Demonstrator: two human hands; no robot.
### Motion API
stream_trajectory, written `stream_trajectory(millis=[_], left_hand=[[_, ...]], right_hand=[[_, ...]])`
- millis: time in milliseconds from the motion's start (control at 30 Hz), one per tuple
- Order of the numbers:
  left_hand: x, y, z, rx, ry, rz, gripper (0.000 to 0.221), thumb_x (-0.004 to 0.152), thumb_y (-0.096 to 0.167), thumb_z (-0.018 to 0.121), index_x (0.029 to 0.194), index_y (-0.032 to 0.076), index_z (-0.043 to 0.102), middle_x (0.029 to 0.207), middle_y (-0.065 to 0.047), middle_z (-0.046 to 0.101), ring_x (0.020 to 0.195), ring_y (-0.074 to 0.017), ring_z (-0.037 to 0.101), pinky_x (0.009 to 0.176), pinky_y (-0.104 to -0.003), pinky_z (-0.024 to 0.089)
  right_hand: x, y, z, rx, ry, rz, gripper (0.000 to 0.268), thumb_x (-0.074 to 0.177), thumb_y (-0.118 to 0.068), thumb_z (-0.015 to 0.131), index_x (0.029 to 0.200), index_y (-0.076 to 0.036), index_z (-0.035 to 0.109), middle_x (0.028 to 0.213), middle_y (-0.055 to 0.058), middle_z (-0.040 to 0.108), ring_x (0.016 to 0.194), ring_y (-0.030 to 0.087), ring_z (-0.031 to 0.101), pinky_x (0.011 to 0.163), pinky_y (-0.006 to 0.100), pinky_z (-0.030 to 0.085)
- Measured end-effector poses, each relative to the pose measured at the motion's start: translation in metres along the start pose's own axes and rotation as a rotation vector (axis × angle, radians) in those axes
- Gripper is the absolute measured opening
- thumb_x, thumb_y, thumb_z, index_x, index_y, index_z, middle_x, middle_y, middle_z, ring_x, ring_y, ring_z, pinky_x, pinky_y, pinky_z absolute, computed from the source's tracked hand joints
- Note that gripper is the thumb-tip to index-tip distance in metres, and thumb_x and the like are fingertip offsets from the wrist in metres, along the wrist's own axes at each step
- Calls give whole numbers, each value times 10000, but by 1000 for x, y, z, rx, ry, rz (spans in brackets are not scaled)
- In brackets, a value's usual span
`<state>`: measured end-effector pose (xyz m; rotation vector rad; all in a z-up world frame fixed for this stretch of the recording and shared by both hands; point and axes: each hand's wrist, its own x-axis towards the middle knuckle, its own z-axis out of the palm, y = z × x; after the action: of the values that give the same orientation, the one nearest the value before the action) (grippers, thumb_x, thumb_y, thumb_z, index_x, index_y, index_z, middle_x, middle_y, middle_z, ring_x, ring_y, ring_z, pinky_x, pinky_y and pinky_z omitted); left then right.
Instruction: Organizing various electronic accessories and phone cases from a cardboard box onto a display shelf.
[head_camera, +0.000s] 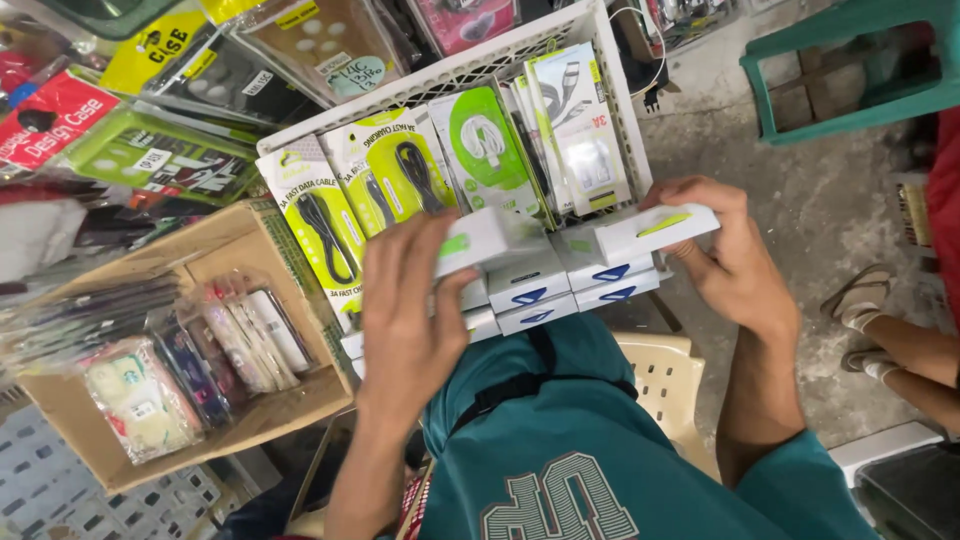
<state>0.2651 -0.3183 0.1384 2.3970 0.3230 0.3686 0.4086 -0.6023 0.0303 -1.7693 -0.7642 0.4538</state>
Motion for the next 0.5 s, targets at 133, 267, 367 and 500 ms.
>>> stream_trajectory(millis=[133, 267, 367, 500], left_hand=[[4, 4, 27, -40, -55, 33, 508, 871, -63, 716, 1360, 8, 597, 1299, -190, 603, 1199, -389, 571, 1053, -471, 473], [6, 5, 40, 14, -106, 10, 552, 862, -43, 707, 1396, 30, 589, 1304, -174, 609, 1180, -376, 560, 1020, -473, 449], [5, 5, 48, 64, -128, 8, 565, 849, -30, 709, 1397, 46, 593, 1295, -168, 611, 1173, -370, 560, 1001, -474, 441], [2, -1, 55, 80, -152, -1, 555, 840, -14, 719, 1379, 61, 609, 1276, -171, 609, 1168, -369, 563, 994, -478, 446]], right_hand=[[16, -10, -1, -144, -9, -1, 548, 909, 108, 699, 1339, -75, 412, 1302, 166, 614, 1237, 319, 647, 1022, 411, 532], [26, -9, 3, -152, -74, 21, 492, 938, 49, 680, 1349, -68, 436, 1328, 175, 612, 1250, 364, 619, 1010, 423, 513], [27, -13, 7, -145, -81, 7, 462, 945, 16, 668, 1350, -71, 465, 1321, 170, 615, 1252, 384, 604, 1040, 438, 495], [22, -8, 15, -209, -72, -6, 423, 930, 22, 667, 1318, -75, 529, 1320, 136, 637, 1244, 383, 593, 1075, 442, 473]])
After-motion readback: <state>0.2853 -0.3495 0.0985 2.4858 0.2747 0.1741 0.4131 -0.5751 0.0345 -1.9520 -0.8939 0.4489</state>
